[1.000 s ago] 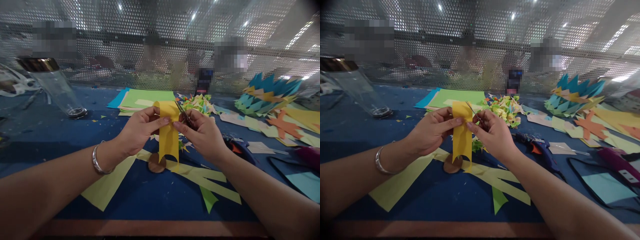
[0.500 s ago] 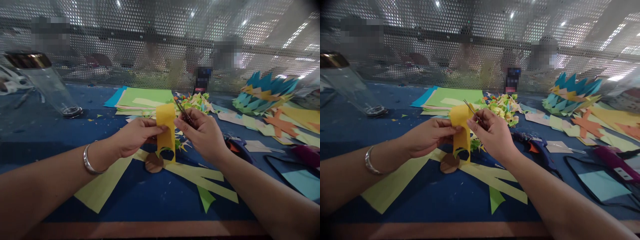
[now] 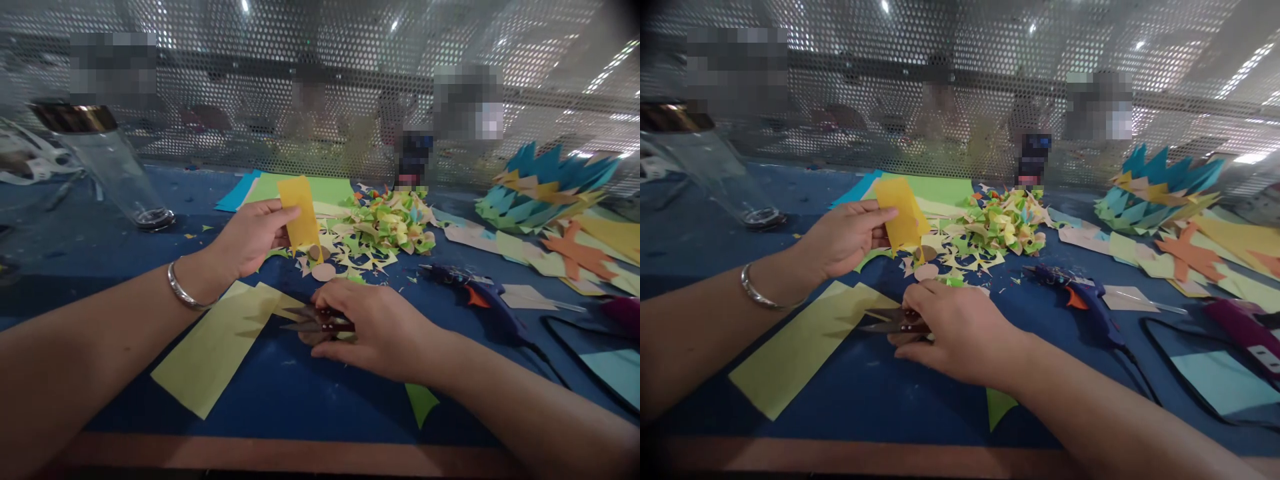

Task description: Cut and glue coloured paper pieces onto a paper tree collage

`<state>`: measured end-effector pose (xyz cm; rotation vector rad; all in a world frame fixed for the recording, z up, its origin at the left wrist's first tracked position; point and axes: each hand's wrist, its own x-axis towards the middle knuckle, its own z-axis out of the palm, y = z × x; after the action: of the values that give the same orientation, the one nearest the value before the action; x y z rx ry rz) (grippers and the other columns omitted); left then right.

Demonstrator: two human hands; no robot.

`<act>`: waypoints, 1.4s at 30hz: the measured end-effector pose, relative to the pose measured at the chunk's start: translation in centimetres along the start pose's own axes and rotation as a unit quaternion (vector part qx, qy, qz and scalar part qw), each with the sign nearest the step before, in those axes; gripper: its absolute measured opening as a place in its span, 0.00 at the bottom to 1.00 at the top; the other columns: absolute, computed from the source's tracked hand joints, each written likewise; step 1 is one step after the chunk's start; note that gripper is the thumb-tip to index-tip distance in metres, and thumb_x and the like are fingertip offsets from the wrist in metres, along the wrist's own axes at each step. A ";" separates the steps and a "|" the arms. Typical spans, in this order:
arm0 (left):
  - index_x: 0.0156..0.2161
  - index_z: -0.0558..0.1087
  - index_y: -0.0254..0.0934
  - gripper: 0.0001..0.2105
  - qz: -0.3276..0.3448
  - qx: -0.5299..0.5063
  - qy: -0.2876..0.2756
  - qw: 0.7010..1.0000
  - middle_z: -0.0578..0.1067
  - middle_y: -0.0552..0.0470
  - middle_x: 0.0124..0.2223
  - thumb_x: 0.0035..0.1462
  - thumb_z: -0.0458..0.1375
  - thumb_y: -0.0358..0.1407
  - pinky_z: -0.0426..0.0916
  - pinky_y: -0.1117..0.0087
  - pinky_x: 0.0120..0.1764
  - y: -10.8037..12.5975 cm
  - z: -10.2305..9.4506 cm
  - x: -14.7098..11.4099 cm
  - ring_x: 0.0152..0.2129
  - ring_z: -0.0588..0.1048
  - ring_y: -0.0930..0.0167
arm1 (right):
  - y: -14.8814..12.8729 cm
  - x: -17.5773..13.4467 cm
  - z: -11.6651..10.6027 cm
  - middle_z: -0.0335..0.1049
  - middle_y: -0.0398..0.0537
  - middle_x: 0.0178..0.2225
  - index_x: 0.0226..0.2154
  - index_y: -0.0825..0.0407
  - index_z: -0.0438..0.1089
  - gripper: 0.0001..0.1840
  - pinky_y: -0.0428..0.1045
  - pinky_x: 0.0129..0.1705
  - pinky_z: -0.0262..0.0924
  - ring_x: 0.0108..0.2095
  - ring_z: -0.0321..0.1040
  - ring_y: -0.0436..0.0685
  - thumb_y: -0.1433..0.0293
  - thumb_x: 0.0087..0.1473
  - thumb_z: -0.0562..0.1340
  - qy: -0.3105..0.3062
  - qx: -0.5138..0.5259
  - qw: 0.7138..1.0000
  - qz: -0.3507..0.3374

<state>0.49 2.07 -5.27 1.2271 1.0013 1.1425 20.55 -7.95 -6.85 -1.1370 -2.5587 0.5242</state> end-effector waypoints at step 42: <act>0.38 0.82 0.40 0.08 -0.126 0.047 -0.249 0.959 0.83 0.46 0.40 0.57 0.61 0.35 0.75 0.65 0.40 0.1 1.7 -3.0 0.37 0.81 0.64 | 3.1 0.9 -1.7 0.63 0.41 0.26 0.34 0.51 0.65 0.10 0.48 0.28 0.49 0.24 0.58 0.50 0.64 0.65 0.59 0.206 0.036 0.977 0.050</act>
<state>1.68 -1.15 -5.10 1.3321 0.7997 0.5492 22.68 -4.98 -6.57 -1.2079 -2.1217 0.3556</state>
